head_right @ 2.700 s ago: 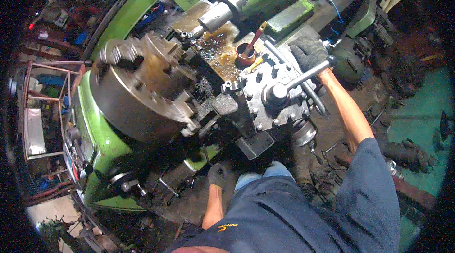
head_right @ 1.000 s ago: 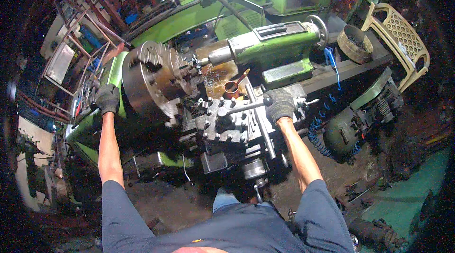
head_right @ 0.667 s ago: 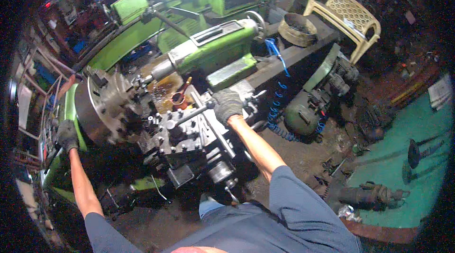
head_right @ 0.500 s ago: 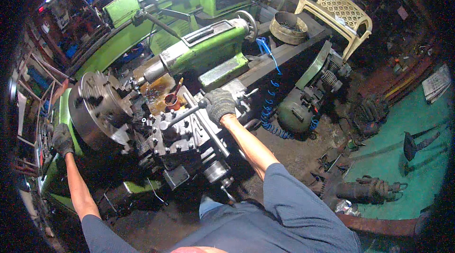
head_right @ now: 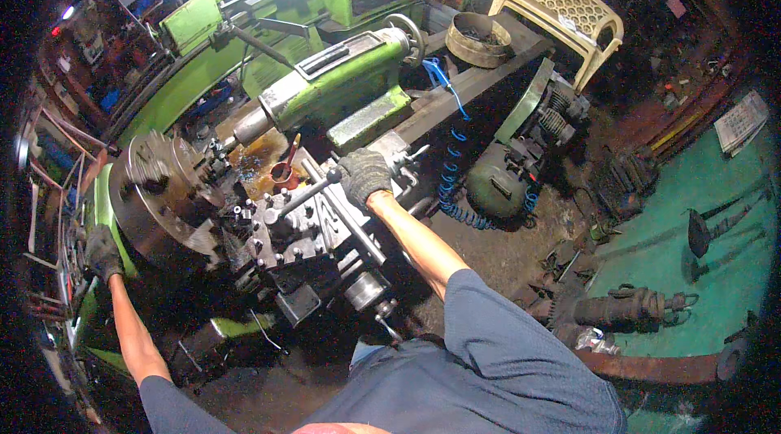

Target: The person operates a green industrial lathe, using a brush to apply lubricant to the workpiece and adjusting the machine's controls. They manipulate the tool post and levers to position the cutting tool against the rotating metal part, then remove the finished piece and place it on a nearby surface.

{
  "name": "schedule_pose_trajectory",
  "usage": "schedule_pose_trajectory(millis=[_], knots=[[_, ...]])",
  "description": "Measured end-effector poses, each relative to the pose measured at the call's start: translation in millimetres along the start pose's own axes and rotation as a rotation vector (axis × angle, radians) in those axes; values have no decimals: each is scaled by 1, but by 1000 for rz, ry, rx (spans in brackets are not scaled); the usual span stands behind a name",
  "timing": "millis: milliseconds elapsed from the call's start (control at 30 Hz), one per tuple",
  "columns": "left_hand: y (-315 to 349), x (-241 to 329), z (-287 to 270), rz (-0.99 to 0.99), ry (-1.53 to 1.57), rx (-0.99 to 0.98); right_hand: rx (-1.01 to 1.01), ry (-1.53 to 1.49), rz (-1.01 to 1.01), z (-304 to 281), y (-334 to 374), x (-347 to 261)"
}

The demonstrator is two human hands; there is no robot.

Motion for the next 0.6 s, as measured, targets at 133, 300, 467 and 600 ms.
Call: schedule_pose_trajectory(millis=[133, 300, 467, 600], knots=[[6, -24, 9, -13, 27, -6, 39, 8, -25, -5, 1, -8], [-3, 0, 11, -85, -25, -152, -4, 0, 3, -4, 2, 1], [2, -10, 6, -46, 13, -44, -24, 21, -15, 0, -1, -2], [0, -9, 11, -32, 1, -95, -68, 62, 19, 6, -4, 1]])
Point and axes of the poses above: each hand's wrist, its own y-axis away from the middle knuckle, its own z-axis out of the palm, x = y × z, the point moved 7 cm from there along -y, towards the middle knuckle, and after that the axes turned 12 degrees about -x, right-handed, at the moved point
